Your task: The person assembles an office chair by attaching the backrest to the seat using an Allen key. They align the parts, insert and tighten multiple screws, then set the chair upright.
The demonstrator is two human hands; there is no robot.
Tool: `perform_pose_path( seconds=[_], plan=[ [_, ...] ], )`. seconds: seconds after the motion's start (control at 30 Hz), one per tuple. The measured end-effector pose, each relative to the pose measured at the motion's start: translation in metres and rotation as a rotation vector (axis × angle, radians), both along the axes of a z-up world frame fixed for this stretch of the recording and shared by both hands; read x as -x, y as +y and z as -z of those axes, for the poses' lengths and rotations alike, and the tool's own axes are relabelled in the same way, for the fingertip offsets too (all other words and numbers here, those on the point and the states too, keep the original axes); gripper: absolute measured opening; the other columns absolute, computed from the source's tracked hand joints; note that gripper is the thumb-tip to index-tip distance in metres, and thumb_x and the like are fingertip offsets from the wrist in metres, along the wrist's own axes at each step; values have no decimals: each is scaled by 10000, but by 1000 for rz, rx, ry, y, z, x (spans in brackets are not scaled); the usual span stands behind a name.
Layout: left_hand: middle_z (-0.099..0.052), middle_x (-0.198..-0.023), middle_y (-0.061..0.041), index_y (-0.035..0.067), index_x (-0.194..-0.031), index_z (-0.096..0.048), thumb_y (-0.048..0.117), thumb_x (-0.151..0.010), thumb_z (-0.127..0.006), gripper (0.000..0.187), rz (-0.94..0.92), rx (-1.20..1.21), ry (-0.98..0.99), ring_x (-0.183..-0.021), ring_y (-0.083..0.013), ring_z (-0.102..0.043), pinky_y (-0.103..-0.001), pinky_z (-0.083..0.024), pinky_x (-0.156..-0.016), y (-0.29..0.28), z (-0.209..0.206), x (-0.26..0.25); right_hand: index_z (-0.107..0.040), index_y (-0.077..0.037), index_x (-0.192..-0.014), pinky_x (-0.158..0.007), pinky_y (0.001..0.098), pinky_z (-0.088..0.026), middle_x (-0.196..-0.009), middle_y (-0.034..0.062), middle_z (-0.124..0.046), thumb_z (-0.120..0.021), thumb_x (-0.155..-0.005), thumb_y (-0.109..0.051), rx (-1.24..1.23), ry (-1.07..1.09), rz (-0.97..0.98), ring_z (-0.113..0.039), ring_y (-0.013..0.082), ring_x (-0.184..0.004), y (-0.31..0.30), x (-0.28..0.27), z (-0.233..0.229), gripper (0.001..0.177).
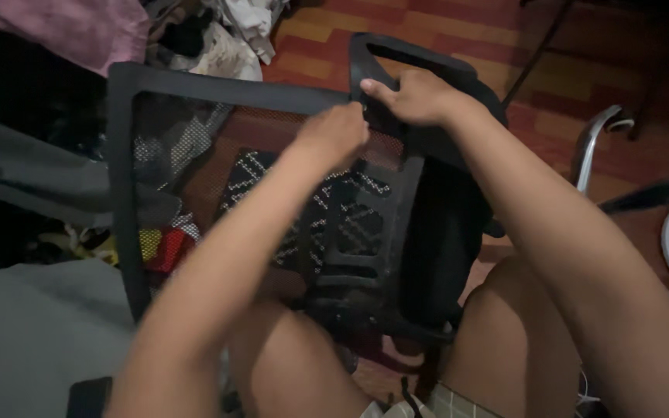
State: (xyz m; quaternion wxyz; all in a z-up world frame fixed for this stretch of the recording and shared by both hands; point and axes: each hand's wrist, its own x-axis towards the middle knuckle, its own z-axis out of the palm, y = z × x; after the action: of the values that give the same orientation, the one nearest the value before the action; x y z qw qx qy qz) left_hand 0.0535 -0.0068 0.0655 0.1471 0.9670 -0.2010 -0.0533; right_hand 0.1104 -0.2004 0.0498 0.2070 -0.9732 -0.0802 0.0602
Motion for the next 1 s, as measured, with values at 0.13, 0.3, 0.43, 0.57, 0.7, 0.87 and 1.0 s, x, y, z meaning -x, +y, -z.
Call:
perform_pose_path(
  seconds=[0.13, 0.3, 0.43, 0.57, 0.7, 0.87, 1.0],
  plan=[
    [-689, -1150, -238, 1, -1129, -601, 251, -1012, -489, 297, 131, -84, -2, -1107, -415, -654, -525, -508, -938, 12, -2, -15, -697, 44, -741, -778, 474, -534, -781, 224, -687, -405, -936, -832, -45, -7, -36, -694, 340, -755, 2, 2, -4, 944],
    [-717, -1131, -212, 17, -1125, -626, 194, -1044, -444, 266, 339, -348, -150, -1045, -395, -693, -521, -537, -881, 20, -13, -35, -625, 77, -637, -728, 474, -544, -694, 219, -632, -378, -960, -838, 4, 6, -39, -662, 337, -667, 2, 3, -7, 1002],
    [-726, -1093, -184, 24, -1126, -643, 182, -1024, -468, 257, 449, -487, -350, -951, -371, -726, -506, -565, -780, 18, -14, -39, -686, 53, -688, -733, 481, -542, -731, 203, -660, -357, -961, -842, 32, 29, 3, -682, 330, -693, 5, 1, -4, 992],
    [-741, -1043, -182, 27, -1074, -679, 137, -940, -504, 246, 302, -391, -247, -952, -365, -720, -504, -565, -772, 18, -6, -30, -711, 58, -765, -743, 474, -530, -773, 232, -683, -390, -952, -841, -8, -48, -17, -695, 348, -735, 2, 1, -3, 973],
    [-749, -1016, -186, 62, -980, -735, 129, -909, -539, 219, 178, -339, -296, -934, -364, -726, -482, -568, -792, 15, 8, -20, -737, 86, -827, -775, 465, -541, -843, 259, -701, -361, -987, -833, 35, -14, -9, -711, 356, -780, 4, 3, -2, 1006],
    [-770, -982, -166, 73, -956, -746, 145, -976, -537, 222, 175, -342, -341, -928, -338, -743, -467, -548, -849, 13, 14, -25, -703, 52, -999, -742, 466, -561, -859, 252, -712, -381, -976, -826, 18, -29, 49, -723, 339, -786, 9, 5, -2, 936],
    [-759, -953, -156, 60, -1018, -725, 159, -964, -544, 213, 230, -454, -448, -855, -310, -747, -436, -541, -784, 15, 19, -34, -737, 58, -974, -800, 475, -551, -900, 242, -716, -385, -969, -826, 33, 10, 42, -724, 335, -862, 6, 4, -2, 952]
  ],
)
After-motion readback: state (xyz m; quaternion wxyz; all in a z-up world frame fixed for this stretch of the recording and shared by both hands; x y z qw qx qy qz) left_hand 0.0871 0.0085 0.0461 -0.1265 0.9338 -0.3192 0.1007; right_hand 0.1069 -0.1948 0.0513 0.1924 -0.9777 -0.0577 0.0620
